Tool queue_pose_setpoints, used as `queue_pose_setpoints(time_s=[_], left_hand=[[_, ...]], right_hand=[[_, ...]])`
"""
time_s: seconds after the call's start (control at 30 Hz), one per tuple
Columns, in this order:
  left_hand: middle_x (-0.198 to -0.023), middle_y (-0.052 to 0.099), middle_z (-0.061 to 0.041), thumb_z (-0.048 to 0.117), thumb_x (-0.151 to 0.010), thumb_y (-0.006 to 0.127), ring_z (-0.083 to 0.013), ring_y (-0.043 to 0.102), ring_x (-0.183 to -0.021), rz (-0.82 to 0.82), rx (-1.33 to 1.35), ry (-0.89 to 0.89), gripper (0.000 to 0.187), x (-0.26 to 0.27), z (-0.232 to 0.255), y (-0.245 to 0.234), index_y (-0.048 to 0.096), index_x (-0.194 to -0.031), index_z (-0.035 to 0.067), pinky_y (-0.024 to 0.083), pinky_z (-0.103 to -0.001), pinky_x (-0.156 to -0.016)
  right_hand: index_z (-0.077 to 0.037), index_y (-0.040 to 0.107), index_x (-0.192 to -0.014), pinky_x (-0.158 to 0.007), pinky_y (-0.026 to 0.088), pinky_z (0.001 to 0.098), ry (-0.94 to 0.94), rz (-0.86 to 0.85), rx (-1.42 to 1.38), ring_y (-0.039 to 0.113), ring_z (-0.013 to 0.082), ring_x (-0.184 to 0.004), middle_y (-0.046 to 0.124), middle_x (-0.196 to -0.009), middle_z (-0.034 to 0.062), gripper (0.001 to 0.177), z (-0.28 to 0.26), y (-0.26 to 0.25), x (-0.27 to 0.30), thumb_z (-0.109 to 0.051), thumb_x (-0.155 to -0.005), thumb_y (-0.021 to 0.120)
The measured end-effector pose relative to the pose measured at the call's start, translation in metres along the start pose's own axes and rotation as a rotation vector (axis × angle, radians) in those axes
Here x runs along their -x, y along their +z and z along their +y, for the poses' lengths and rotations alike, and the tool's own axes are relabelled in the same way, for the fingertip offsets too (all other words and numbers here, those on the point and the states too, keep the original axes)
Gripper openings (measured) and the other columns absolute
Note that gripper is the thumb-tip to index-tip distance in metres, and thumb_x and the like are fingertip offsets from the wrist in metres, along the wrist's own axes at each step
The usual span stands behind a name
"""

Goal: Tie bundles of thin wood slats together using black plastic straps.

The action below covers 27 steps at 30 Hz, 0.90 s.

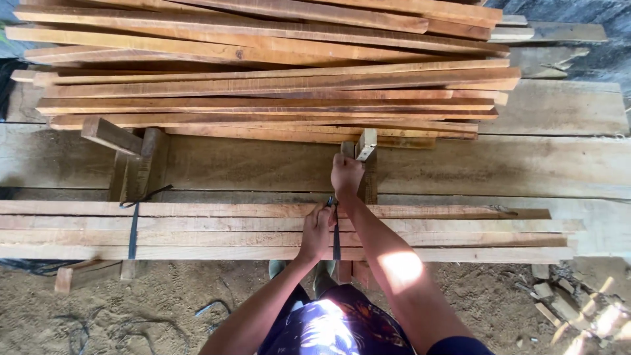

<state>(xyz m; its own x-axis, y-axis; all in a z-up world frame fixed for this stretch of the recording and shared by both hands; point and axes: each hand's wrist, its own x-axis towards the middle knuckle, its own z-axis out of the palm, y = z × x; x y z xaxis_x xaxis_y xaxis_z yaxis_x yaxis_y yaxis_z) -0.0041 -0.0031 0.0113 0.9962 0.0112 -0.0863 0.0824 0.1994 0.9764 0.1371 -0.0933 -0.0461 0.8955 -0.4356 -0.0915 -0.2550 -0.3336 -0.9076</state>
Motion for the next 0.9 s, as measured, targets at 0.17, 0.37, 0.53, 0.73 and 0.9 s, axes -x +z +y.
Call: queue_pose_setpoints(time_s=[0.17,0.37,0.53,0.73,0.9], left_hand=[[-0.060,0.046,-0.003,0.019,-0.106,0.039,-0.0130,0.044,-0.061,-0.137,-0.188,0.090,0.033,-0.010,-0.023,-0.015,0.066,-0.091,0.007,0.045,-0.036,-0.063],[-0.062,0.047,-0.007,0.017,-0.101,0.042,-0.0209,0.049,-0.060,-0.229,-0.255,0.072,0.027,-0.008,-0.017,-0.021,0.058,-0.082,0.008,0.045,-0.037,-0.059],[-0.057,0.050,-0.008,0.015,-0.102,0.043,-0.0210,0.050,-0.052,-0.224,-0.185,0.038,0.030,-0.019,0.001,-0.024,0.056,-0.076,0.010,0.046,-0.035,-0.054],[-0.057,0.052,-0.008,0.013,-0.104,0.042,-0.0196,0.051,-0.053,-0.218,-0.146,0.017,0.034,-0.025,0.018,-0.022,0.055,-0.072,0.010,0.046,-0.032,-0.057],[-0.066,0.053,-0.002,0.015,-0.103,0.043,-0.0174,0.052,-0.066,-0.169,-0.151,-0.028,0.030,-0.029,0.009,-0.012,0.055,-0.076,0.011,0.046,-0.034,-0.066]], right_hand=[[-0.005,0.037,-0.048,-0.051,0.029,0.0476,-0.159,-0.131,0.208,0.024,0.0167,-0.050,0.023,-0.048,0.0044,0.048,0.015,0.024,-0.009,-0.025,-0.089,0.053],[-0.011,0.043,-0.049,-0.041,0.038,0.0338,-0.268,-0.451,0.369,0.036,0.0126,-0.045,0.039,-0.045,0.0031,0.046,0.013,0.031,-0.006,-0.024,-0.089,0.061],[-0.007,0.046,-0.052,-0.039,0.042,0.0393,-0.259,-0.541,0.552,0.056,0.0222,-0.044,0.048,-0.046,0.0126,0.046,0.060,0.060,-0.022,-0.029,-0.089,0.062],[0.002,0.066,-0.064,-0.052,0.057,0.0561,-0.156,-0.471,0.671,0.073,0.0472,-0.068,0.067,-0.064,0.0261,0.040,0.049,0.064,-0.015,-0.031,-0.086,0.060],[0.005,0.066,-0.065,-0.053,0.053,0.0626,-0.177,-0.398,0.506,0.071,0.0538,-0.072,0.067,-0.066,0.0301,0.042,0.048,0.054,-0.022,-0.033,-0.083,0.065]])
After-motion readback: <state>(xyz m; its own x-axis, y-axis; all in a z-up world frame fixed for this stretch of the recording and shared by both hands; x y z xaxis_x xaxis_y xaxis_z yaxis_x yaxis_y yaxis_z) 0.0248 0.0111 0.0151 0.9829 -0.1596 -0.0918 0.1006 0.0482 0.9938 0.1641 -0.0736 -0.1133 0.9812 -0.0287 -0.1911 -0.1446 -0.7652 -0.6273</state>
